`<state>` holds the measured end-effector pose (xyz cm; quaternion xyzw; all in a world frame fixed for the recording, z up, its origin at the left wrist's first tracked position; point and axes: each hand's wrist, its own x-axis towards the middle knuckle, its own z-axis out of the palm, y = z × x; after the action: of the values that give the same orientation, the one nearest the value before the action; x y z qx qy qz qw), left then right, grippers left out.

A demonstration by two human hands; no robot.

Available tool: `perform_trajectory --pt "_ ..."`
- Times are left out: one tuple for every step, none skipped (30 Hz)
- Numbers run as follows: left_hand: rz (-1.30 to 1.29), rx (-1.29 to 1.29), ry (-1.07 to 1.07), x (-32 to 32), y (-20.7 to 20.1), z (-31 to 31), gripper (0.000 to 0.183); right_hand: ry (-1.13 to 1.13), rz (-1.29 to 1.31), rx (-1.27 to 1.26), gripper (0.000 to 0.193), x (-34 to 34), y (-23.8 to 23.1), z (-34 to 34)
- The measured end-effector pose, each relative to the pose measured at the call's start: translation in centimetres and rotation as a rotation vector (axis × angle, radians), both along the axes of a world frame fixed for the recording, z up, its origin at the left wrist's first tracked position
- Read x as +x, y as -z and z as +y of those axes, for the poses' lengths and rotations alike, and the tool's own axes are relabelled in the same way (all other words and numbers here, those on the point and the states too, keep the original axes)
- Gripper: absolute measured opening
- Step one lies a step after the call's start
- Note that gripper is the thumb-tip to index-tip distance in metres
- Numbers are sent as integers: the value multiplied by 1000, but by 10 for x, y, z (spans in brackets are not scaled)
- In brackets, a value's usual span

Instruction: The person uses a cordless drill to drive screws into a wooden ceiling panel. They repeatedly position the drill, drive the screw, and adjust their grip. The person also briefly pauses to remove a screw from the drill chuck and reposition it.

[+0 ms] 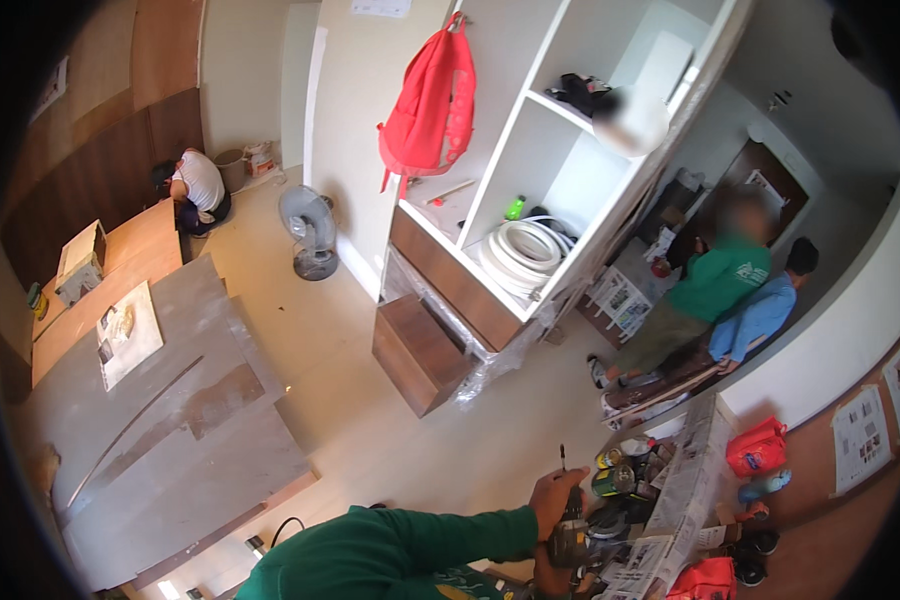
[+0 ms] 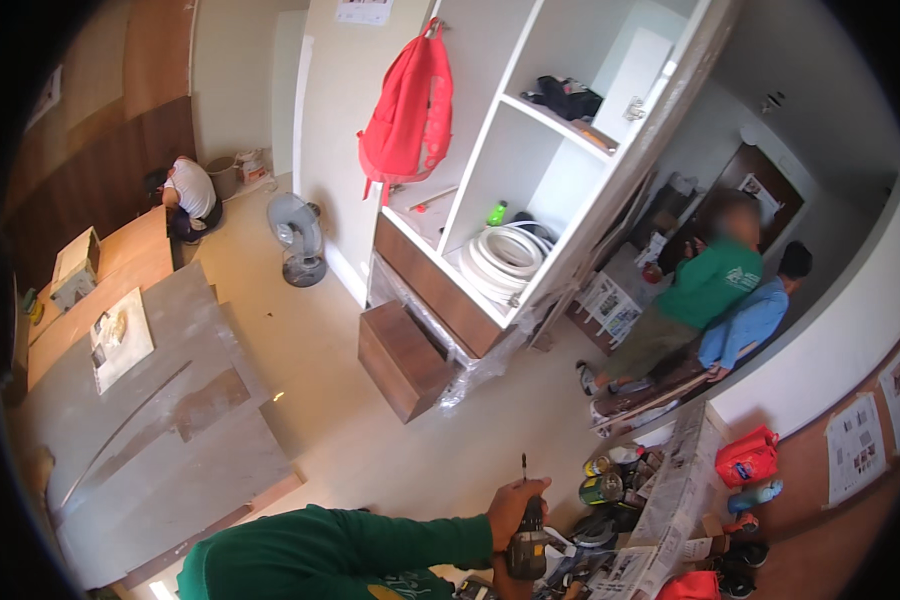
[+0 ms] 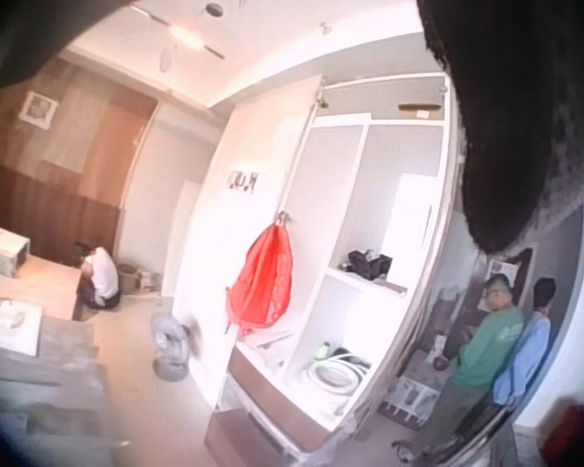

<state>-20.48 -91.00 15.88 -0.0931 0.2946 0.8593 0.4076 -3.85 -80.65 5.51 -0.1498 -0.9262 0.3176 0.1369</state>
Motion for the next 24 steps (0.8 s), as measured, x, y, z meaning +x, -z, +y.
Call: perform_trajectory --pt "22 -1 -11 -15 -1 -12 32 -21 -1 -62 43 -15 7 -6" --pt "50 -28 8 -29 -2 -24 35 18 -26 -326 43 -30 9 -18" --pt "78 -55 24 -42 -3 -35 38 -45 47 -494 43 -51 -1 -34" --pt "106 -82 39 -55 -4 -46 41 -123 98 -107 43 -60 6 -36" --pt "315 -215 117 -67 -10 -51 46 -187 163 298 44 -66 11 -27" --pt "508 -366 185 -81 -9 -58 51 -263 223 686 44 -76 17 -26" --pt "689 -519 264 -94 -1 -66 56 -203 172 -152 46 -90 -11 -58" --pt "841 -647 194 -105 11 -74 59 22 356 -972 48 -104 -41 -88" --pt "990 -771 119 -115 28 -82 61 73 328 -956 50 -104 -34 -73" --pt "1143 -900 40 -128 50 -90 64 120 305 -940 51 -105 -23 -53" --pt "1211 -905 -23 -145 90 -104 62 144 255 -925 52 -109 -9 -33" --pt "1293 -898 -75 -157 141 -121 60 168 246 -904 53 -112 -1 -29" --pt "1271 -1064 -1 -157 182 -141 55 214 250 -869 54 -111 4 -22" --pt "1135 -1263 194 -148 210 -163 56 276 259 -834 54 -107 12 -13" --pt "1092 -1398 563 -145 238 -188 62 328 220 -767 49 -103 24 -5" --pt "1082 -1403 906 -141 276 -213 70 360 179 -709 44 -105 36 3" --pt "1026 -1454 1008 -128 318 -234 74 365 101 -681 41 -103 56 17" --pt "1042 -1493 1000 -115 365 -255 77 352 31 -655 38 -108 76 27" --pt "869 -1310 1275 -113 347 -249 76 470 32 -535 32 -84 100 38" --pt "784 -1210 1280 -106 367 -255 78 545 -20 -456 32 -77 114 44" --pt "716 -1120 1304 -107 372 -258 74 605 -77 -395 33 -75 134 49" --pt "678 -1051 1316 -113 373 -257 69 653 -139 -348 33 -73 153 53" --pt "646 -1010 1318 -123 372 -254 65 693 -196 -319 34 -75 168 56" --pt "627 -983 1317 -136 369 -251 60 724 -252 -301 34 -78 181 57"
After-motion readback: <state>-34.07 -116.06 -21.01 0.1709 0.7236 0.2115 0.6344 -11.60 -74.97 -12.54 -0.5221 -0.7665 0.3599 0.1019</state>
